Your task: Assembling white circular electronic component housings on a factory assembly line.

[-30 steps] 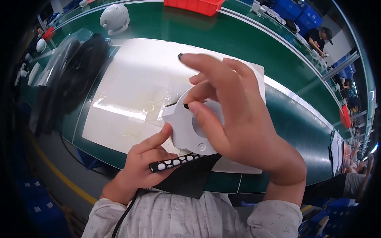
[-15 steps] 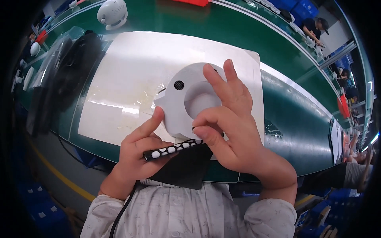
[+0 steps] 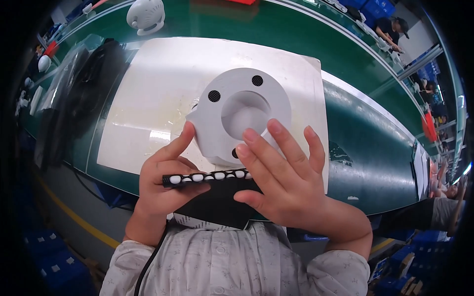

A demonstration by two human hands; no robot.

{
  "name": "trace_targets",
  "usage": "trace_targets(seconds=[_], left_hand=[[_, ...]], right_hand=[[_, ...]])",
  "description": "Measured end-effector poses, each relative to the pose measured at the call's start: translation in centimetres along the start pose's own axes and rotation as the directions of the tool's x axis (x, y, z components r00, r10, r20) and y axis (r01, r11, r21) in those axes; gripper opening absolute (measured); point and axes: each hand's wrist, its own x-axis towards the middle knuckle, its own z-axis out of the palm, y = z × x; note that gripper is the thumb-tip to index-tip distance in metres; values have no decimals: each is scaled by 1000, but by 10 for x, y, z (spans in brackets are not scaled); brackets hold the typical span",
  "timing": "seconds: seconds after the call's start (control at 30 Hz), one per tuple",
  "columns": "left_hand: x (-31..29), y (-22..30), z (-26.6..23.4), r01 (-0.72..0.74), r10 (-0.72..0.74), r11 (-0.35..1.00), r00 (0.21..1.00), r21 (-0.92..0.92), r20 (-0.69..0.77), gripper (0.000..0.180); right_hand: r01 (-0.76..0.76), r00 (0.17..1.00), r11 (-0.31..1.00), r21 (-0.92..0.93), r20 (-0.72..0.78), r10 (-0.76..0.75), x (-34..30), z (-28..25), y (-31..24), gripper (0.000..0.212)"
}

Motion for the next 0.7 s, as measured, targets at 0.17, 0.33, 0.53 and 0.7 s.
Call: trace_targets(seconds=[0.17,0.33,0.53,0.7], left_hand=[[1,0,7,-5,7,999,999,39,-42,15],[-1,-2,8,17,-13,992,999,121,-32,15],[0,-3,10,-14,20,987,999,158,-41,15],[-2,-3,11,1,8,989,998,147,-66,15]], right_hand=[[4,996,965,263,-89,20,0,4,3,18],[216,954,963,161,-245,-173,-10,11,10,18],[-101,933,886,452,-267,242,2,7,41,9],[-217,952,772,598,-47,304,0,3,41,13]])
